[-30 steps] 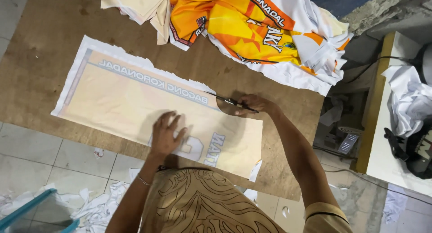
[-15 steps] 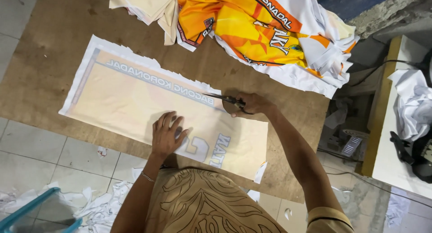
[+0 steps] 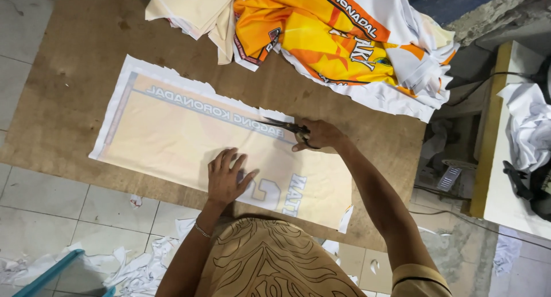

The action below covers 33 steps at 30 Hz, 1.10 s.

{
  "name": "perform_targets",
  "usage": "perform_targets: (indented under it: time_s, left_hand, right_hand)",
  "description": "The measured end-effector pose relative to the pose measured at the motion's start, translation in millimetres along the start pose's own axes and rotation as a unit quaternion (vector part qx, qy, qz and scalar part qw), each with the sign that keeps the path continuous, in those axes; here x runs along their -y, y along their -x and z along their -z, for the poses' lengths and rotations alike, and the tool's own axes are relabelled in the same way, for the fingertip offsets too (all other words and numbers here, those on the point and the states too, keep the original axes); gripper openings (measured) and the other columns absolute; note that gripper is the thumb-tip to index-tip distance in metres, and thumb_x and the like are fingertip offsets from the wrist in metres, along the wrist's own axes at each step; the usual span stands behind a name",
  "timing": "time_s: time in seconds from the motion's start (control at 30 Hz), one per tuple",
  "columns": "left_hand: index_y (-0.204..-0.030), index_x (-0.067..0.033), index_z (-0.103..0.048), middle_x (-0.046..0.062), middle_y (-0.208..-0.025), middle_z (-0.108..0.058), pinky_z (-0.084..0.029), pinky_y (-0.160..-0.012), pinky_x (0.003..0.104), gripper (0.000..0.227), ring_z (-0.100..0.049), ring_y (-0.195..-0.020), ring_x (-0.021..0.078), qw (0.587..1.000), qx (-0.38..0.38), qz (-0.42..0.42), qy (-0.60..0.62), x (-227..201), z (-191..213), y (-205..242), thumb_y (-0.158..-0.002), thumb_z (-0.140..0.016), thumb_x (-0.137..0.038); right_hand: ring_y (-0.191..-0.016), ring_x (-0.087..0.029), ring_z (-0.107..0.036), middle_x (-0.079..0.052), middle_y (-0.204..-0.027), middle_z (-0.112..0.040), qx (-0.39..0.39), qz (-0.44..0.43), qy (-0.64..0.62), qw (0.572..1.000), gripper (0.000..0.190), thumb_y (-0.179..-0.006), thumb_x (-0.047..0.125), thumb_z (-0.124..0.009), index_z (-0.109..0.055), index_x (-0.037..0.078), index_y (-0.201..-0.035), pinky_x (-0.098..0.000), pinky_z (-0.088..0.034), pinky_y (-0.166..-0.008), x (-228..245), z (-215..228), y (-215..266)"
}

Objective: The person uses scissors to cut a piece of white fabric placed on top of an orange and white jersey. The person smooths the fabric, cuts along the edges, and then lifts the jersey to reveal the cut fabric underneath.

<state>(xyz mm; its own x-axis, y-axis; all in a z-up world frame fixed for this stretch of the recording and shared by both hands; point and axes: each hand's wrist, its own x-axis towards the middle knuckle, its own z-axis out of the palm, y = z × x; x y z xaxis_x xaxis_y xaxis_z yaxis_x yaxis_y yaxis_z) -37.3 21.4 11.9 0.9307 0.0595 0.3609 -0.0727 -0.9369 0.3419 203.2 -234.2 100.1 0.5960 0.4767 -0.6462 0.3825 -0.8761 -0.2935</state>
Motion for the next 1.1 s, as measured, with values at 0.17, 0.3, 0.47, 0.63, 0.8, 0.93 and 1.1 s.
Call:
perform_targets:
  time_s: [0.17,0.3,0.47,0.63,0.8,0.93,1.1]
  left_hand:
    - [-0.133,-0.0235,-0.061,0.006,-0.141,-0.05,-0.041,-0.093,0.045,0.059,-0.048,-0.135,0.0289,1.0,-0.011,-0.021,0.006,2.6,3.7,-2.6,-0.095,-0.053,-0.068]
    - [-0.133,-0.0237,-0.061,0.006,-0.139,-0.051,-0.042,-0.091,0.044,0.059,-0.049,-0.133,0.0291,1.0,-0.006,-0.019,0.006,4.6,8.6,-5.6,-0.095,-0.051,-0.068]
    - [-0.136,-0.0222,-0.06,0.008,-0.132,-0.053,-0.052,-0.085,0.052,0.062,-0.055,-0.126,0.0342,0.997,0.02,-0.037,0.06,12.7,15.7,-23.4,-0.09,-0.063,-0.065]
    - [-0.129,-0.0154,-0.065,0.011,-0.133,-0.051,-0.046,-0.095,0.056,0.07,-0.046,-0.133,0.0363,0.997,0.08,-0.006,0.006,53.4,37.8,-50.7,-0.093,-0.05,-0.073]
    - [-0.125,-0.0154,-0.069,0.008,-0.128,-0.052,-0.05,-0.092,0.053,0.067,-0.049,-0.131,0.0339,0.997,0.07,-0.041,-0.013,82.9,21.7,-48.5,-0.094,-0.05,-0.072]
    - [-0.134,-0.0206,-0.06,0.008,-0.133,-0.049,-0.048,-0.091,0.05,0.068,-0.048,-0.132,0.0329,0.996,0.043,-0.071,-0.014,92.9,12.6,-41.7,-0.092,-0.05,-0.073]
    - [-0.139,-0.0258,-0.056,0.007,-0.139,-0.049,-0.043,-0.094,0.05,0.071,-0.046,-0.135,0.0321,0.997,0.042,-0.063,-0.006,98.1,7.7,-35.0,-0.089,-0.052,-0.077]
  right_hand:
    - [-0.111,-0.035,-0.07,-0.011,-0.105,-0.073,-0.023,-0.002,0.003,1.0,0.092,-0.059,0.083,-0.079,-0.059,0.026,-0.128,-0.0457,-0.054,-0.095,32.8,4.8,-15.8]
    - [-0.106,-0.032,-0.072,-0.008,-0.099,-0.076,-0.052,0.002,0.067,0.996,0.079,-0.062,0.079,-0.079,-0.064,0.027,-0.12,-0.0437,-0.057,-0.094,15.1,-10.4,-42.3]
    - [-0.11,-0.029,-0.071,-0.002,-0.102,-0.075,0.008,-0.042,0.047,0.998,0.093,-0.051,0.092,-0.075,-0.065,0.034,-0.123,-0.0433,-0.056,-0.098,37.7,5.5,-35.3]
    - [-0.106,-0.033,-0.072,-0.008,-0.097,-0.073,-0.01,-0.015,0.005,1.0,0.09,-0.057,0.088,-0.076,-0.064,0.03,-0.125,-0.0441,-0.055,-0.091,72.9,9.0,-39.8]
    - [-0.099,-0.033,-0.073,-0.007,-0.088,-0.074,-0.037,0.001,0.026,0.999,0.078,-0.06,0.084,-0.078,-0.067,0.03,-0.117,-0.0435,-0.056,-0.088,63.3,-1.1,-63.6]
    - [-0.097,-0.028,-0.074,-0.003,-0.087,-0.075,-0.049,0.007,0.047,0.998,0.08,-0.057,0.086,-0.078,-0.069,0.032,-0.116,-0.0405,-0.059,-0.088,60.9,-1.7,-68.9]
    - [-0.105,-0.031,-0.072,-0.008,-0.097,-0.075,-0.015,0.012,0.009,1.0,0.094,-0.057,0.09,-0.075,-0.063,0.028,-0.125,-0.0442,-0.056,-0.091,102.1,17.3,-63.4]
